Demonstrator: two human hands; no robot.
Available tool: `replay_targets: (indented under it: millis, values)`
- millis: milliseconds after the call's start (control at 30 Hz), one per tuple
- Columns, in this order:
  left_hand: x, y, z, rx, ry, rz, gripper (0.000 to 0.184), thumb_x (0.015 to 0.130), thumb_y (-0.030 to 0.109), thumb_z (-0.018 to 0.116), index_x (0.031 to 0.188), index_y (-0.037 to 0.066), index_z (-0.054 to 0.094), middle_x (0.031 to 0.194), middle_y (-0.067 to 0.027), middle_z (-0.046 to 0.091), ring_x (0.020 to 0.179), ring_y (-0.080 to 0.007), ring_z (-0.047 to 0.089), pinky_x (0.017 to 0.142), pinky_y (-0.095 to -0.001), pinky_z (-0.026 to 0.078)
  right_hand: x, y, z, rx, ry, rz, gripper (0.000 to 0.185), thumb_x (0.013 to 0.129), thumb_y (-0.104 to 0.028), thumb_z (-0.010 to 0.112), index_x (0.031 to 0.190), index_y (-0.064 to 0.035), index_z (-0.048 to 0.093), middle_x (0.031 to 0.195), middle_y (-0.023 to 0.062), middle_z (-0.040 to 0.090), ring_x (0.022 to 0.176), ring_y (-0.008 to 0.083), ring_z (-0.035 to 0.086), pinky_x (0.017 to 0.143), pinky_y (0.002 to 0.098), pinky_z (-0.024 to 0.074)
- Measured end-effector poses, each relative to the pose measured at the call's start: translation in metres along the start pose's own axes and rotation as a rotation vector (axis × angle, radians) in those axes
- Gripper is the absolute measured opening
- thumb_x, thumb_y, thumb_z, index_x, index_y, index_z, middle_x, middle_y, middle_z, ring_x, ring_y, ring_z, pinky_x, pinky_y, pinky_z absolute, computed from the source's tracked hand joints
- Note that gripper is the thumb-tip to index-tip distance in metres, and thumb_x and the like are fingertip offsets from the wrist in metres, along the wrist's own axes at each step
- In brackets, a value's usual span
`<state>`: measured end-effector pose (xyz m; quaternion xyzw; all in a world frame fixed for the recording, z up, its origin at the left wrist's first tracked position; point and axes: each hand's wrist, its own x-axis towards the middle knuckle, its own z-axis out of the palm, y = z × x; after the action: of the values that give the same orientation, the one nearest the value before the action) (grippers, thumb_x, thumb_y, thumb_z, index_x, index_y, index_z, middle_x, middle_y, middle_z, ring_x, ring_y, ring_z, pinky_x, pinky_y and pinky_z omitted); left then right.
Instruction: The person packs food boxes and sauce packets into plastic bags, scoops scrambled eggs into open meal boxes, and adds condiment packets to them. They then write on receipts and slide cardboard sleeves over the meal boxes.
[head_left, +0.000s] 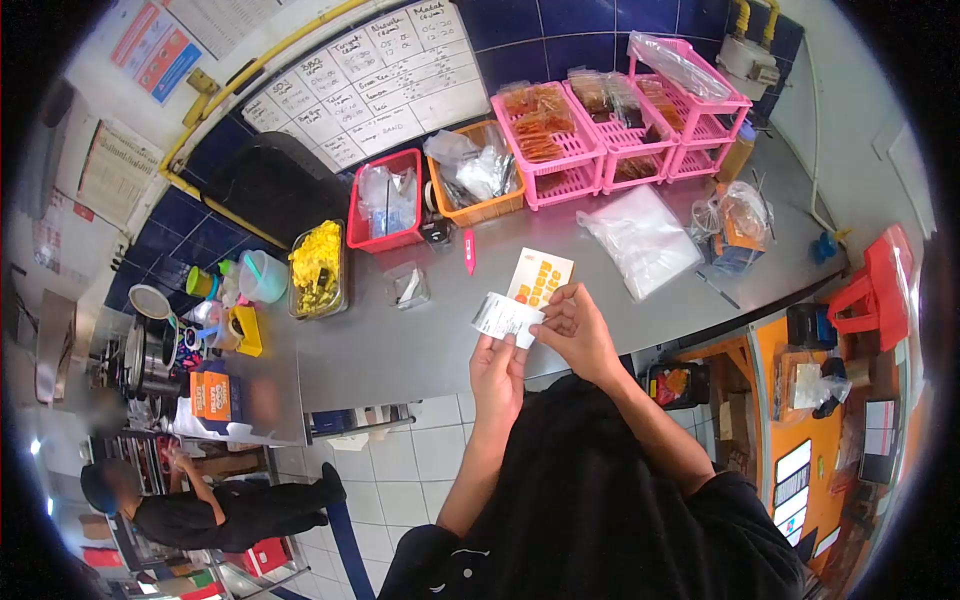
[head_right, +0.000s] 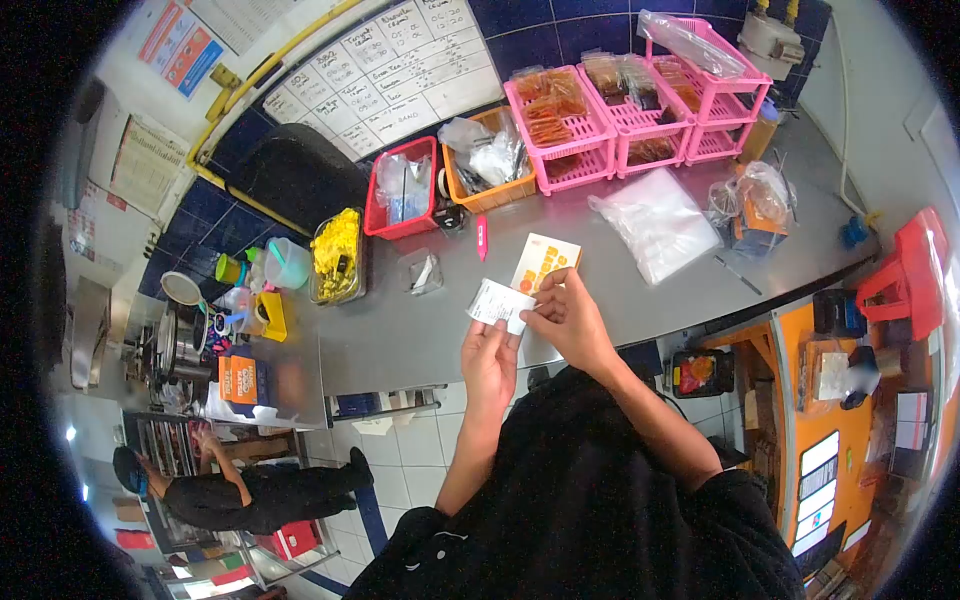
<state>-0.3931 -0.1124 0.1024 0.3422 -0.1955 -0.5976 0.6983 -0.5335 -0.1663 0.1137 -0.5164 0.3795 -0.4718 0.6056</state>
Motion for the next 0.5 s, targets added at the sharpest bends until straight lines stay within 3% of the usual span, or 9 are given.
replay_targets:
  millis: [67,167,500]
  values:
    - [0.005,0.001,-0.004,-0.023,0.038,0.023,0.04,0.099,0.0,0.049,0.139,-0.004,0.043,0.132,-0.0145,0.057,0.12,-0.0221,0.059,0.105,-0.0374,0.048,-0.001,0.0,0.003,-0.005,-0.013,-0.09,0.025,0.093,-0.004,0.067,0.109,0.0014,0.048,0.091,0.0082,0.065,0.083,0.0117,0.064,0.074,0.0277,0.0529]
    - [0.011,0.007,-0.01,-0.029,0.068,0.081,0.039,0.099,0.0,0.05,0.137,-0.004,0.044,0.131,-0.0142,0.058,0.119,-0.022,0.059,0.105,-0.0371,0.048,-0.003,0.009,-0.001,-0.135,-0.118,-0.005,0.017,0.097,-0.012,0.064,0.102,0.0023,0.058,0.087,0.0067,0.065,0.077,0.0102,0.059,0.07,0.0293,0.0507]
    - [0.014,0.023,-0.029,0.087,-0.04,0.05,0.038,0.098,0.0,0.05,0.136,-0.004,0.045,0.131,-0.0169,0.058,0.118,-0.0246,0.061,0.101,-0.0396,0.053,0.002,-0.002,0.029,-0.347,-0.145,0.135,0.018,0.095,-0.014,0.066,0.094,0.0029,0.06,0.076,0.005,0.061,0.07,0.0099,0.054,0.065,0.0298,0.0478]
